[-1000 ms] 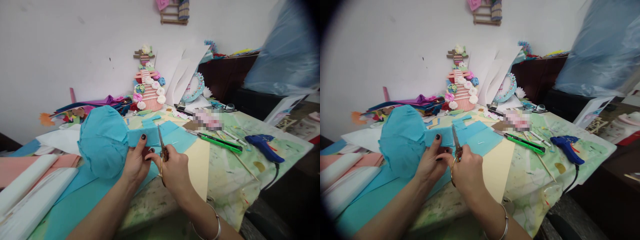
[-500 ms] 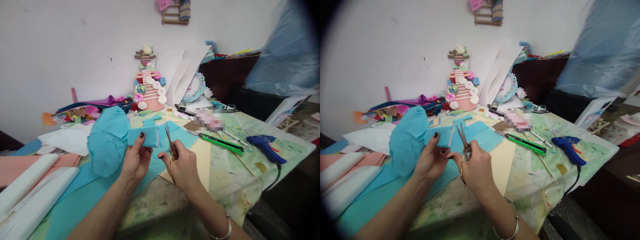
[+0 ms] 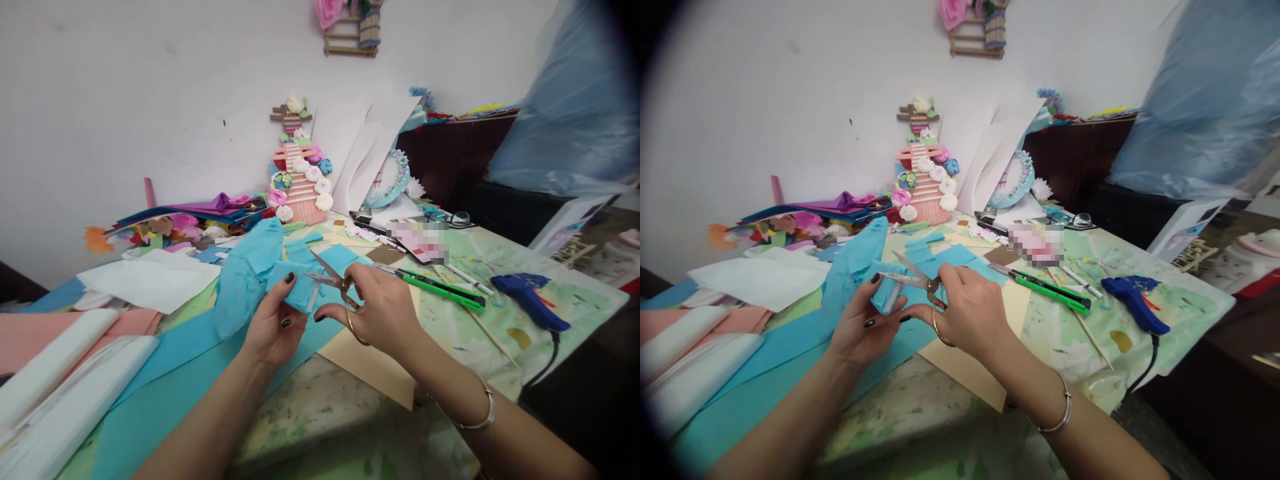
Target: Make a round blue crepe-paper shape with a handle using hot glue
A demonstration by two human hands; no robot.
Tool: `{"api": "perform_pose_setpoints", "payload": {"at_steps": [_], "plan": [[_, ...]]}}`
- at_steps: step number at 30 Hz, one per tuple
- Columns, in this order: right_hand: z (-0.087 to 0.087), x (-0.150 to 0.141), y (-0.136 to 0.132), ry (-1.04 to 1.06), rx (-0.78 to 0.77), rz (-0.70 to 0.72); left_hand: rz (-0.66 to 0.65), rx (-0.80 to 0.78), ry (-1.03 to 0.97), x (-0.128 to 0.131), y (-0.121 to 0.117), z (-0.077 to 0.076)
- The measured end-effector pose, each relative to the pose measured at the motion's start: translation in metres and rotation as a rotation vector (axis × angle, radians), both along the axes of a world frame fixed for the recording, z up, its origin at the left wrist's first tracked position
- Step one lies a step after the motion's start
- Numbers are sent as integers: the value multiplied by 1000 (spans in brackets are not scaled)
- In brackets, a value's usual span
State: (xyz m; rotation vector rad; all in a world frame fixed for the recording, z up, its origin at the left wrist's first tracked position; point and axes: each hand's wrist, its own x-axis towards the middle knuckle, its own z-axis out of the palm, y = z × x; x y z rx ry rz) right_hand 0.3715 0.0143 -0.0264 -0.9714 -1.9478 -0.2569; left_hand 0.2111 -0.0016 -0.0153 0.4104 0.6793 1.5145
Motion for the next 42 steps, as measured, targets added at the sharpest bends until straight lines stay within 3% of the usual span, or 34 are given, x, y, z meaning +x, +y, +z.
{"api": "perform_pose_setpoints", "payload": {"at_steps": [6,20,24,31,36,39,42], "plan": [[4,6,5,-66,91,-15,-99,-7,-31,-3,0,-2],[12,20,15,-129,308,10,-177,-17,-47,-5,-3,-5],[17,27,15,-171,292,8,-172,-24,-33,-5,-1,-5],[13,29,9,88,-24,-13,-86,-40,-19,-3,3,-4],[6,18,-7,239,-418,56,25,16,8,-1,5,-6],[-1,8,-20,384,-690,144,84,63,23,0,6,-8],[-7,-3,-35,498,-868,278,137,107,67,1,6,-9]]}}
